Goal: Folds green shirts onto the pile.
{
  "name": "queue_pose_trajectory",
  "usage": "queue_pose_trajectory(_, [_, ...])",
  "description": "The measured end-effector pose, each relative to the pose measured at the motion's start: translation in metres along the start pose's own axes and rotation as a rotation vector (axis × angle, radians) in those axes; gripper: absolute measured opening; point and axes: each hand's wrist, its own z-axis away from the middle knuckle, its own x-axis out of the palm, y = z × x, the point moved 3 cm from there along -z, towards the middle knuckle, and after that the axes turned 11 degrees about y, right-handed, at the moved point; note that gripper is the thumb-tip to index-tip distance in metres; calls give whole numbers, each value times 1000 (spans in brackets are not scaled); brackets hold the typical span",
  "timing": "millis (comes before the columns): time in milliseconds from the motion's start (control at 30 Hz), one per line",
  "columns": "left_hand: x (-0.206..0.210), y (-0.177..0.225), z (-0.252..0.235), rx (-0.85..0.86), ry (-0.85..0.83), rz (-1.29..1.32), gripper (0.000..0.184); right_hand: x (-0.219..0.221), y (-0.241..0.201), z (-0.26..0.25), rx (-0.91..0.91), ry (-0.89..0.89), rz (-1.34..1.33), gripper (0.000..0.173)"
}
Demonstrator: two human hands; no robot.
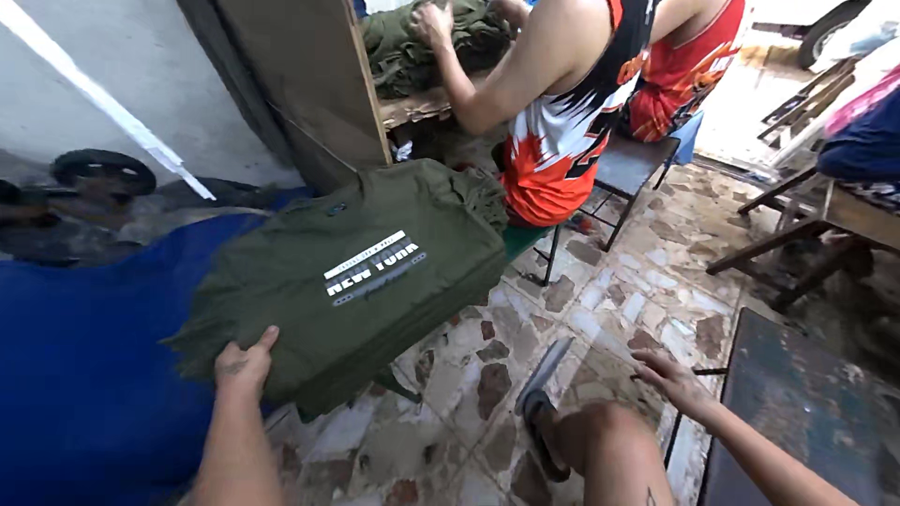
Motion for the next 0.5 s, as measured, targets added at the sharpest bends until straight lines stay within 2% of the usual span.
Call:
queue_pose_trajectory(100, [6,9,16,122,185,-392,81,-31,60,50,-34,258,205,38])
queue_pose_trajectory(167, [9,36,65,396,275,-429,69,-48,92,81,49,425,256,39])
queue_pose_trajectory(200, [16,51,97,549,250,-388,64,-53,107,96,119,483,270,43])
queue_pose_trajectory(267, [42,72,174,777,64,-302,57,-51,136,127,303,497,303,55])
queue_pose_trajectory(300, [59,77,216,814,-88,-277,56,-45,149,140,368,471,323,60])
queue_pose_trajectory(433, [126,71,388,771,-814,-78,61,-19,178,151,390,454,369,65])
queue_pose_trajectory(500, [138,73,479,844,-1108,32,59,-18,182,147,421,440,347,69])
